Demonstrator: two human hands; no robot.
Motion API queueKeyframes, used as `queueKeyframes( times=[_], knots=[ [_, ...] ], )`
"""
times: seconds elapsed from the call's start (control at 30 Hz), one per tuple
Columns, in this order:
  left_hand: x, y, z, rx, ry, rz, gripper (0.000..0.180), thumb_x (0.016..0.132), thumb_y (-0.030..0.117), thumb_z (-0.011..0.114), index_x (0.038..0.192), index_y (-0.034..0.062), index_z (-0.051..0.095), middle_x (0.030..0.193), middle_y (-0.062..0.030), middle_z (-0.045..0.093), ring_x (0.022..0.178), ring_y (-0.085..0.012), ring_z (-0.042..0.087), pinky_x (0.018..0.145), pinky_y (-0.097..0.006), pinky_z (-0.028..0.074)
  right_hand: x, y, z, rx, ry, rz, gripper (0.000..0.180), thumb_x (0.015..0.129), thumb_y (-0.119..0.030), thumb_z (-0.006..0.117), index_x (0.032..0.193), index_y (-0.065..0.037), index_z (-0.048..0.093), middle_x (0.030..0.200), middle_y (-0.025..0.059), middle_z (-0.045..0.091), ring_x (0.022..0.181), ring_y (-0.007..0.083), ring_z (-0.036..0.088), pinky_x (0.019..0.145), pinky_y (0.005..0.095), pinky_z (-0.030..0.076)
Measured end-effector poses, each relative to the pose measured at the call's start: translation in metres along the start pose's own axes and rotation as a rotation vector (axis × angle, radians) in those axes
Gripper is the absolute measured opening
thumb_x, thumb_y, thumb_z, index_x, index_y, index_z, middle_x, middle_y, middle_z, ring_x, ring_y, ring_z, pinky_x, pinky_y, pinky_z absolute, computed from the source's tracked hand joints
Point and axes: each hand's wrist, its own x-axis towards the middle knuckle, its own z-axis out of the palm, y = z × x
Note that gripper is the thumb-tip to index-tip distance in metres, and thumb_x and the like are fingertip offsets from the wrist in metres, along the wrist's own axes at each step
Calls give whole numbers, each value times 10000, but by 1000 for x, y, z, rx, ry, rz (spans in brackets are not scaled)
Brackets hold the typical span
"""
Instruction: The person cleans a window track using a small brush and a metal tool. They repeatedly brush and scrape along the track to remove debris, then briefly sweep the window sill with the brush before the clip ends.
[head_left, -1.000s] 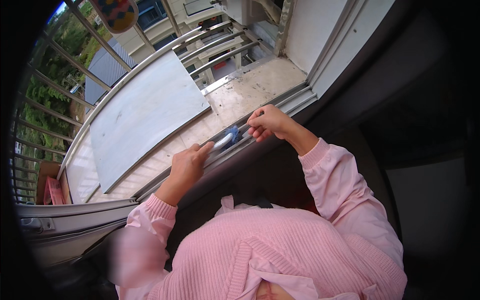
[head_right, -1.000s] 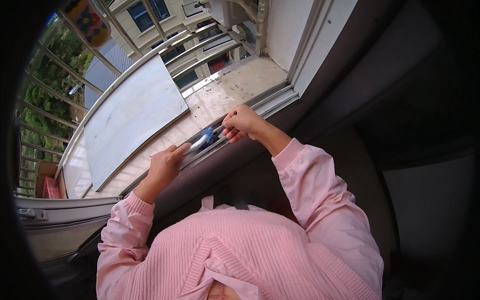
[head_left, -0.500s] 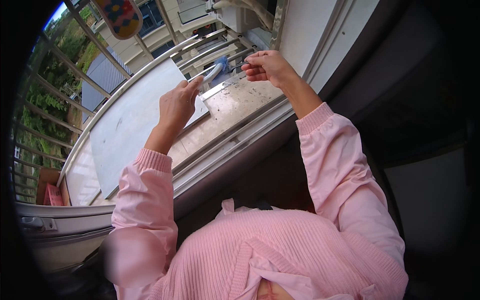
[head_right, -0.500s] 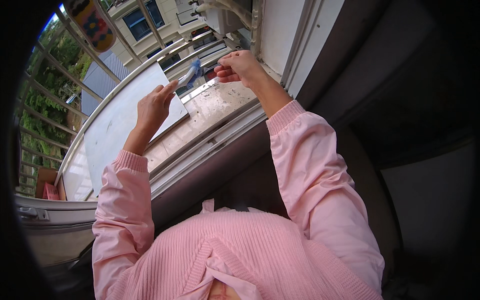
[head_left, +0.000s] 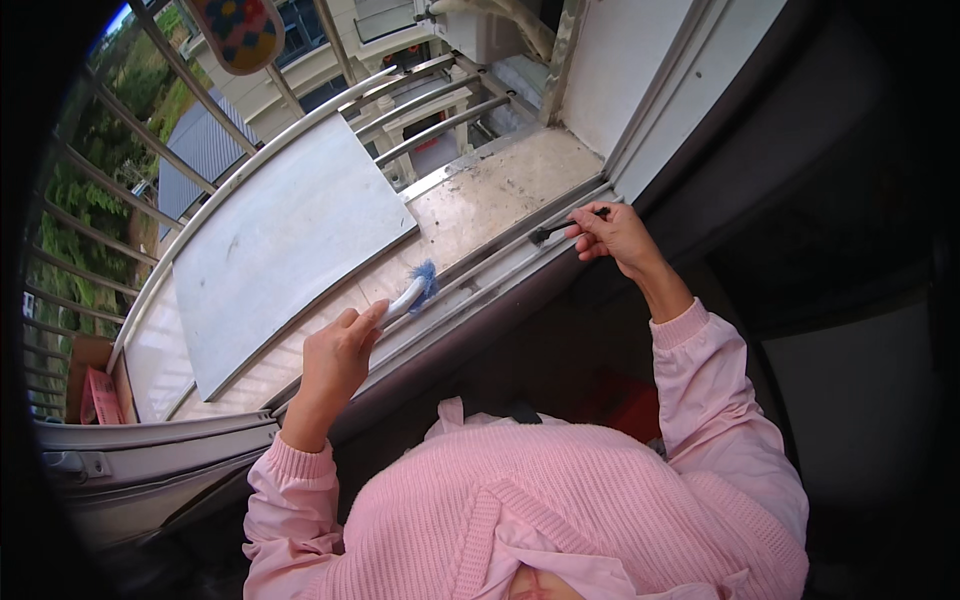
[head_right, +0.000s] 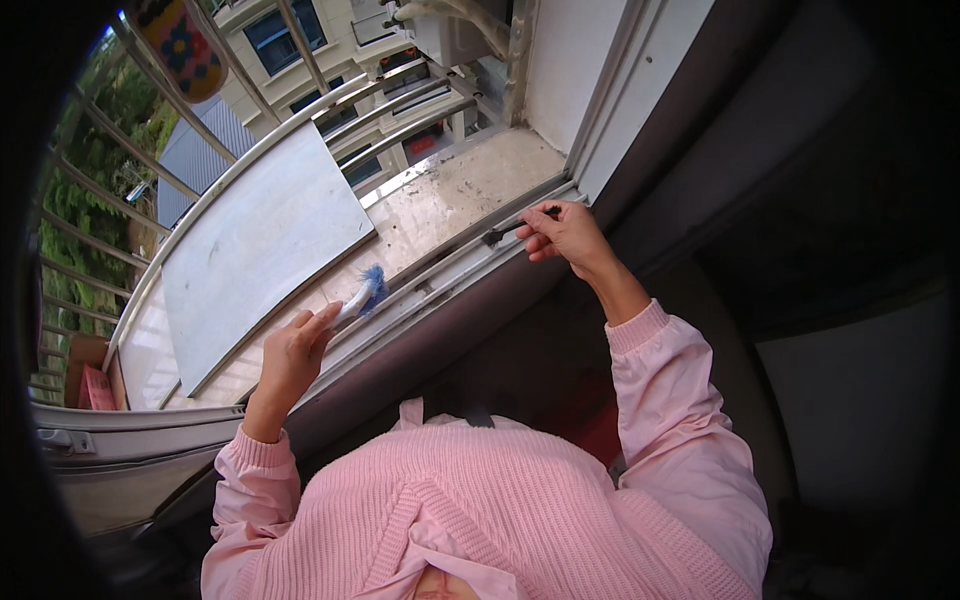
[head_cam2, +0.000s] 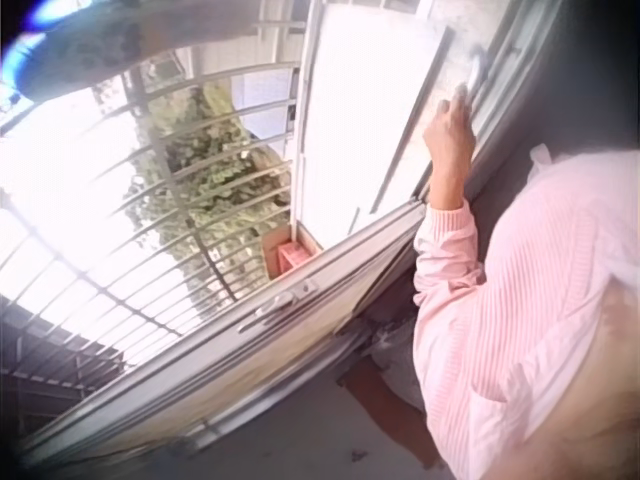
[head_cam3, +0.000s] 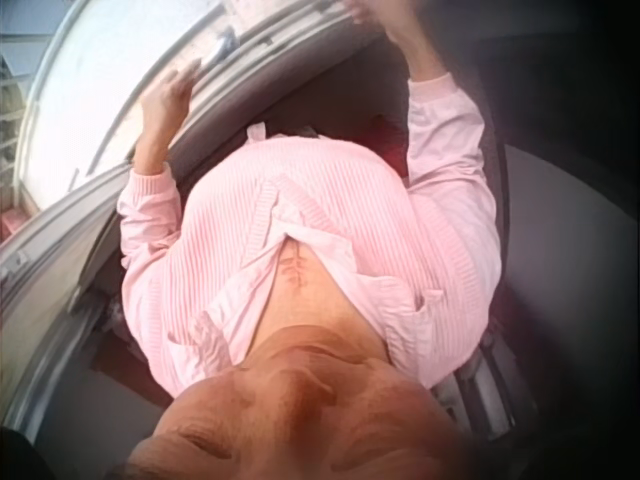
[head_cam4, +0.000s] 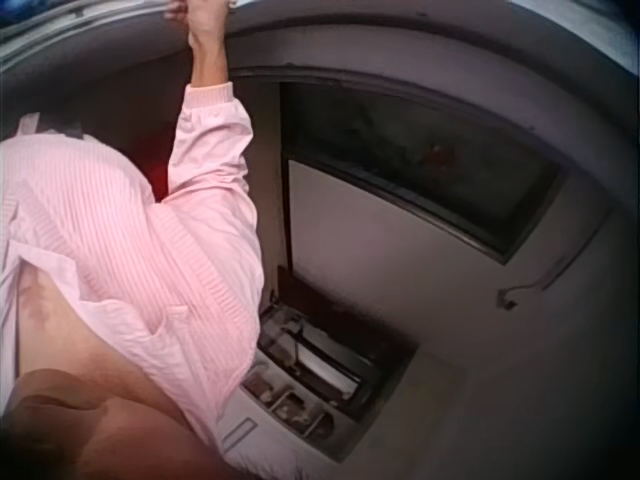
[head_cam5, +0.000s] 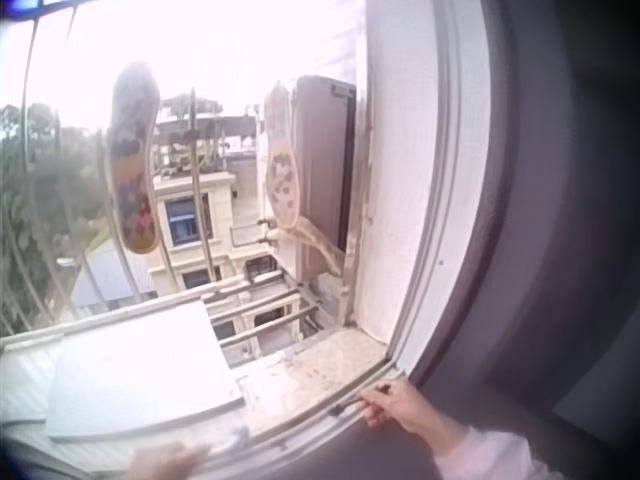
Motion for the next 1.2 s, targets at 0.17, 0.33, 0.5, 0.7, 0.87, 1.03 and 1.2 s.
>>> queueKeyframes(
  times=[0.17,0.33,0.5,0.7,0.87,1.03,1.2],
  knots=[
    [-8,-3,16,68,-57,39,316,850,110,617,1160,175,623,723,-74,554,632,-283,596,534,-392,454,13,10,-4,-109,48,-32,194,941,-187,589,943,2,629,807,71,670,589,95,609,516,246,543],
    [-5,-6,21,146,-31,132,305,856,93,582,1151,164,619,711,-70,534,648,-263,586,538,-381,446,20,6,-7,-289,-37,-75,189,940,-167,584,935,18,624,801,83,674,588,100,615,513,254,545],
    [1,-6,22,126,-62,151,280,862,88,572,1128,159,622,718,-71,538,672,-260,594,545,-378,449,16,2,0,-252,-110,-8,181,938,-157,583,925,20,618,793,91,674,587,110,621,514,262,550],
    [7,-3,24,69,-114,126,258,865,102,577,1116,150,610,737,-80,561,680,-275,611,540,-399,454,14,8,41,-174,-164,64,181,933,-158,579,898,18,609,766,97,668,571,121,623,501,267,550],
    [11,3,33,46,-96,98,295,849,83,577,1135,149,596,751,-82,568,684,-283,614,544,-403,460,6,17,70,-128,-137,83,183,924,-152,578,894,26,605,751,102,663,558,130,622,484,276,548],
    [15,7,41,35,-93,101,348,824,44,566,1154,153,585,779,-82,575,698,-292,616,554,-413,467,-2,28,84,-53,-97,105,179,921,-153,575,902,24,596,754,109,654,558,142,626,480,285,553],
    [20,7,46,36,-120,88,347,838,63,568,1170,162,579,793,-93,593,684,-314,625,552,-426,473,-3,30,87,44,-75,146,172,926,-150,573,901,19,589,766,116,652,568,158,633,496,296,565]
  ],
)
